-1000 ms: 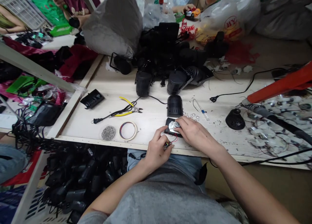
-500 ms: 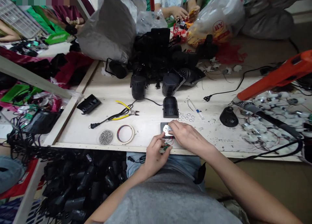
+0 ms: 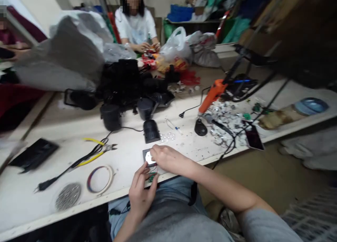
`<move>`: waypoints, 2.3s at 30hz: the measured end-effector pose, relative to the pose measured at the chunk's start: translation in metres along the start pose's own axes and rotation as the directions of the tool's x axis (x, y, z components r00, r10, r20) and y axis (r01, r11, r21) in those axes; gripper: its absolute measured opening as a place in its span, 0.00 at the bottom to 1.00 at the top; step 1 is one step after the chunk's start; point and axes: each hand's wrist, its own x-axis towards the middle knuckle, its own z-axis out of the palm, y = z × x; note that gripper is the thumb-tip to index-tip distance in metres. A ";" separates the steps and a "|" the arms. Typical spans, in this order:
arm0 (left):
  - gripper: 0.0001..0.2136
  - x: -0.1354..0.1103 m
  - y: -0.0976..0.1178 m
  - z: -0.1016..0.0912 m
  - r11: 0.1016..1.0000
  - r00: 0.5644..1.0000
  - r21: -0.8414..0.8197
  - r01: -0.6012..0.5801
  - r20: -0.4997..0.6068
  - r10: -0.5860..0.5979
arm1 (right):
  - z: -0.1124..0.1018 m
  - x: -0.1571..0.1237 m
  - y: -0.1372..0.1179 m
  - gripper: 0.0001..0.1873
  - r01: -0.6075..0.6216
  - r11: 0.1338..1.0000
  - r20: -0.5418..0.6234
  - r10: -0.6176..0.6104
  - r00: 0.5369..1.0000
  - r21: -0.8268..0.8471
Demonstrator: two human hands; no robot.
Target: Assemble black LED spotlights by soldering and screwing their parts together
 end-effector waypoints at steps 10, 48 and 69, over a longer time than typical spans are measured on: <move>0.04 0.000 -0.009 0.000 0.991 0.997 0.105 -0.079 -0.009 0.081 | -0.009 0.002 0.000 0.11 0.001 1.000 0.026 -0.001 1.000 -0.012; 0.27 0.003 0.030 -0.039 0.239 0.465 -0.406 0.882 0.666 -0.584 | 0.021 -0.033 0.012 0.12 -0.123 0.965 -0.511 0.228 0.828 0.232; 0.14 0.050 0.023 -0.138 0.936 0.724 0.344 0.071 0.628 -0.286 | 0.027 -0.033 0.001 0.11 -0.034 0.993 -0.382 0.074 0.921 0.112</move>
